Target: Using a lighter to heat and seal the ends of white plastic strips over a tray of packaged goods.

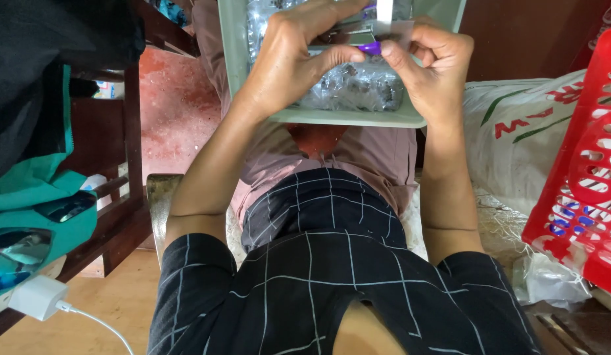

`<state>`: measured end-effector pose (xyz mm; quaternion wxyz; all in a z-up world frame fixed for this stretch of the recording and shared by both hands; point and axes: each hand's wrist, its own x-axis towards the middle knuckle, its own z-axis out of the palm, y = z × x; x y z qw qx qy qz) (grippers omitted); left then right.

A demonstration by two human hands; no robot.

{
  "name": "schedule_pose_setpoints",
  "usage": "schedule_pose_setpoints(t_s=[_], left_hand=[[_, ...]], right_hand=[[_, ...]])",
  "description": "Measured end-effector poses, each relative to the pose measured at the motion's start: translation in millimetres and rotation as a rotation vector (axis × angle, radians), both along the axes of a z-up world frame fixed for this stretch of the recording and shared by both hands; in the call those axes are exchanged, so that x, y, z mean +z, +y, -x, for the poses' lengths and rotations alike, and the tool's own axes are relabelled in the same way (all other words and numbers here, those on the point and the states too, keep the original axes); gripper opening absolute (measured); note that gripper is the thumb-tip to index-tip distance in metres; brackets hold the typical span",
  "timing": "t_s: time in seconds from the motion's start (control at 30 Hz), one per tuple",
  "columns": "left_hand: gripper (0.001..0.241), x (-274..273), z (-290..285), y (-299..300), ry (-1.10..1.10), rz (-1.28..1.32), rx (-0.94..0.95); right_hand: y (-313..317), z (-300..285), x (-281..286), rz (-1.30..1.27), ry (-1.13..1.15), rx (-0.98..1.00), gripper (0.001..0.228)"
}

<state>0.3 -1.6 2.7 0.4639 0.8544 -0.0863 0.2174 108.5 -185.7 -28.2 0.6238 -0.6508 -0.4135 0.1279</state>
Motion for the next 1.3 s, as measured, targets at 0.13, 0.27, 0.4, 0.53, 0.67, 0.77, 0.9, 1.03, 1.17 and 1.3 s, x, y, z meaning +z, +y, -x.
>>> schedule_pose_setpoints(t_s=[0.13,0.27,0.4,0.53,0.67,0.77,0.9,1.03,1.17,1.3], left_hand=[[0.042,-0.6,-4.1,-3.8,-0.026,-0.014,-0.028],[0.036,3.4,-5.5,-5.8,-0.038,0.014,-0.045],[0.029,4.1,-6.9,-6.0,-0.056,0.003,-0.044],[0.028,2.8,-6.5,-7.8,-0.078,-0.027,-0.005],[0.013,1.5,-2.7,-10.3,-0.028,0.033,0.017],[0.015,-8.1,0.9,-6.7,-0.040,0.026,0.020],[0.026,-29.3,6.3,-3.1,0.078,0.351,0.008],[0.056,-41.1,9.7,-3.9,0.133,0.777,0.012],[0.041,-53.3,8.2,-9.6,0.180,0.760,0.312],[0.021,-52.1,9.8,-5.8,0.133,0.968,0.436]], right_hand=[[-0.5,-1.0,-2.7,-0.011,0.027,0.031,0.034],[-0.3,-1.0,-4.1,-0.031,0.016,0.028,0.037],[1.8,5.3,14.4,0.012,0.038,0.079,0.026],[4.5,4.2,15.1,-0.038,-0.014,0.099,0.033],[5.8,4.5,3.6,-0.037,-0.160,0.053,0.024],[8.3,9.9,2.8,-0.029,-0.117,0.054,0.021],[10.9,13.9,1.1,0.130,0.085,0.090,0.023],[16.9,14.4,-14.7,0.172,0.113,0.059,0.019],[31.5,13.1,3.7,0.271,0.140,0.198,0.023],[45.2,-24.1,11.5,0.286,0.004,0.103,0.007]])
